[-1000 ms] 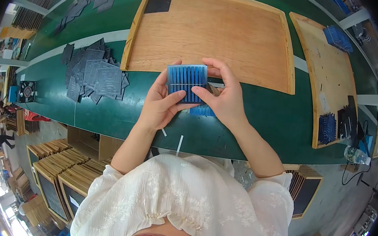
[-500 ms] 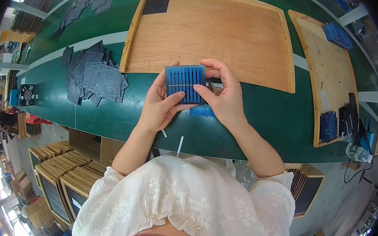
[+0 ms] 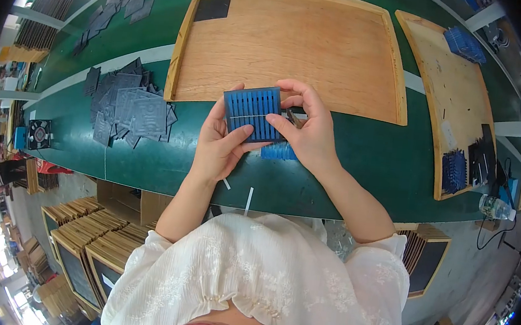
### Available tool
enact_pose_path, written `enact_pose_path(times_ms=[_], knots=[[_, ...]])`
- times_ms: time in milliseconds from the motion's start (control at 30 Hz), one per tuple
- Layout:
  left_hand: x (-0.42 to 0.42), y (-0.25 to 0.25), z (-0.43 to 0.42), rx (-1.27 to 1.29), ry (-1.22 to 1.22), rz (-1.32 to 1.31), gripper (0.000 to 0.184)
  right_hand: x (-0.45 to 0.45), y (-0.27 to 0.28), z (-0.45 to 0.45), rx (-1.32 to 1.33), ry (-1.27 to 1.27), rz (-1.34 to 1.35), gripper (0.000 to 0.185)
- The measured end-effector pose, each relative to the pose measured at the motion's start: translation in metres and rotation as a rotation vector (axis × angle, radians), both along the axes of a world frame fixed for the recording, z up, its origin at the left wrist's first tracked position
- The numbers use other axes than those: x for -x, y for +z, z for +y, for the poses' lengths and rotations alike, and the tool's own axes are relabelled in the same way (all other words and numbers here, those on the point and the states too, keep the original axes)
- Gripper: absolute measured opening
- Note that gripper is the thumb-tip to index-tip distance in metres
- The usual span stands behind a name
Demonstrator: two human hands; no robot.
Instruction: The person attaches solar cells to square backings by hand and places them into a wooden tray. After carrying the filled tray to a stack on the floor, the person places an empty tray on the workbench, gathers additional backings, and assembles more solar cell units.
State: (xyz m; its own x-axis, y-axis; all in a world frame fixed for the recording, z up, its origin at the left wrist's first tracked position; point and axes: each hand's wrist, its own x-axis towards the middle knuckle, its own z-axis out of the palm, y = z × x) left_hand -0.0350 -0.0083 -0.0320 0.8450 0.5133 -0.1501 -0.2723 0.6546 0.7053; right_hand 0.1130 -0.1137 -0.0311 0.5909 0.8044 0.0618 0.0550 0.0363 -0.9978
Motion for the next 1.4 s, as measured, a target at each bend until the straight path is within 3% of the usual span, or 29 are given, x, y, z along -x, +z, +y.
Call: enact_pose_path(times_ms=[267, 467, 500, 700, 900, 1000, 1100, 1200, 1233, 1333, 1400], knots=[[0.003, 0.006, 0.002, 0.18, -0.06, -0.091, 0.06, -0.01, 0.003, 0.0, -0.035, 0.086, 0.175, 0.058], [0.001, 0.001, -0.006, 0.007, -0.103, -0.01, 0.056, 0.0, 0.01, 0.003, 0.141, 0.045, -0.163, 0.068], [0.001, 0.0, -0.008, -0.024, -0.11, -0.006, 0.057, 0.0, 0.002, 0.005, 0.076, 0.029, -0.262, 0.068], [0.004, 0.0, -0.004, 0.008, -0.106, -0.05, 0.056, -0.011, 0.004, -0.001, 0.086, 0.034, -0.06, 0.061], [0.006, 0.007, 0.002, 0.092, -0.099, -0.093, 0.054, -0.023, 0.015, -0.009, 0.125, 0.078, 0.148, 0.042], [0.006, 0.009, 0.003, 0.13, -0.095, -0.084, 0.06, -0.02, 0.02, -0.011, 0.106, 0.07, 0.261, 0.038], [0.003, 0.008, -0.003, -0.024, 0.046, -0.08, 0.055, -0.023, 0.017, -0.013, 0.052, 0.024, 0.28, 0.038], [0.012, -0.011, 0.009, -0.544, 0.193, 0.265, 0.038, -0.027, 0.016, -0.015, 0.037, -0.015, 0.264, 0.039], [0.011, -0.013, 0.006, -0.564, 0.263, 0.244, 0.014, -0.028, 0.017, -0.014, 0.038, -0.023, 0.257, 0.039], [0.009, -0.012, 0.004, -0.48, 0.241, 0.308, 0.007, -0.026, 0.022, -0.014, 0.061, -0.001, 0.223, 0.038], [0.009, -0.016, 0.007, -0.328, 0.186, 0.226, 0.004, -0.03, 0.014, -0.017, 0.061, 0.046, 0.279, 0.05]])
